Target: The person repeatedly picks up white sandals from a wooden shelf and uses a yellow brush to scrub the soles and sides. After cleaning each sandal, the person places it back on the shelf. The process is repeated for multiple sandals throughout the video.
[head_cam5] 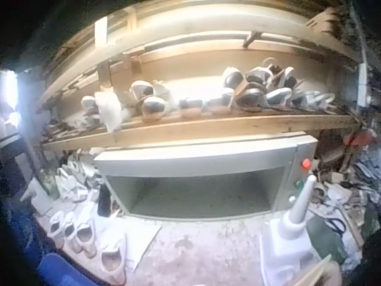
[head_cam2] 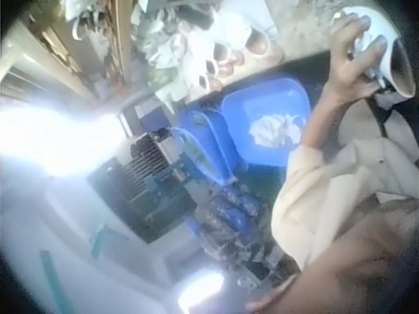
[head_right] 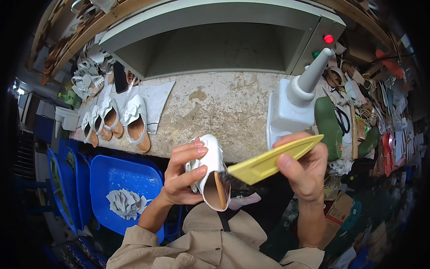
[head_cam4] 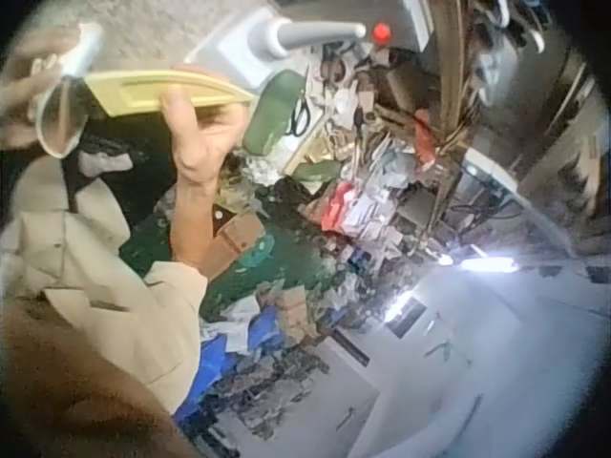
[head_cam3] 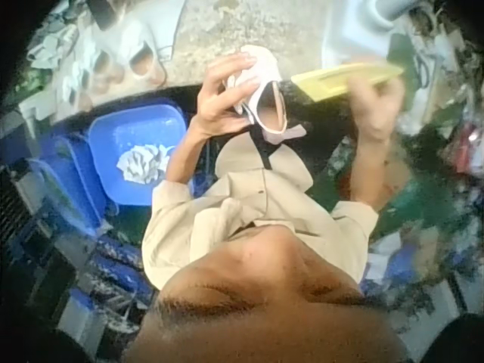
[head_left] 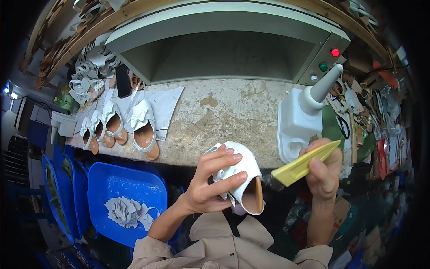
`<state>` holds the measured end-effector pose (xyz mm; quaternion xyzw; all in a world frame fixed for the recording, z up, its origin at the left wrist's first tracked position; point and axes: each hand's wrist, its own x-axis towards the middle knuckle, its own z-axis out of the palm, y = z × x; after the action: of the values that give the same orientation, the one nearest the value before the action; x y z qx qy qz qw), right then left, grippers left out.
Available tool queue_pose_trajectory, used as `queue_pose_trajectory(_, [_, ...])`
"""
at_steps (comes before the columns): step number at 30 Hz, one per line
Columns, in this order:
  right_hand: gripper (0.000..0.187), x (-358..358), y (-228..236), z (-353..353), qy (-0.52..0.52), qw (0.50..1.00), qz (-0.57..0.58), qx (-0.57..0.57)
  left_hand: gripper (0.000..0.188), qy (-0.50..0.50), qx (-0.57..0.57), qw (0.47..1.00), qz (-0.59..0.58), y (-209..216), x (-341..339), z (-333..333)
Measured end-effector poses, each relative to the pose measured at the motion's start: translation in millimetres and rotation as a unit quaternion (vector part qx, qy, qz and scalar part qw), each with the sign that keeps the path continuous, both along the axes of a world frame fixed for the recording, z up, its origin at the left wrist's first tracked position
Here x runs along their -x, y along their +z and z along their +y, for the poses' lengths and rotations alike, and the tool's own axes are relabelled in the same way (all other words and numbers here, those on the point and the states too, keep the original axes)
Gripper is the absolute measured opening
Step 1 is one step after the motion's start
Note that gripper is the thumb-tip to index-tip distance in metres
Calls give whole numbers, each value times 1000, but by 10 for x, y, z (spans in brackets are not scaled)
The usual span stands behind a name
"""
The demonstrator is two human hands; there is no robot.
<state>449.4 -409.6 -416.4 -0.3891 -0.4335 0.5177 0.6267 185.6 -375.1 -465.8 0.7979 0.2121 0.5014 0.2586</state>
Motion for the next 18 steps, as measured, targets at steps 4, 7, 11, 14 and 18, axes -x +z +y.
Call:
queue_pose_trajectory(4, [19,118,-55,-35,-75,993,-84,-26,65,2,30,1000,-7,13,4,-17])
queue_pose_trajectory(7, [17,222,-111,-129,-93,990,-34,-99,72,6,66,997,-39,-10,-26,-70])
queue_pose_trajectory(11, [17,392,-169,-210,-68,972,-71,-215,78,4,134,989,-62,-35,-38,-124])
queue_pose_trajectory(14, [17,454,-152,-322,-91,966,-96,-223,80,-16,164,984,-72,-41,-47,-132])
queue_pose_trajectory(18, [17,481,-198,-426,-128,941,-176,-261,84,-22,172,982,-72,-35,-78,-157])
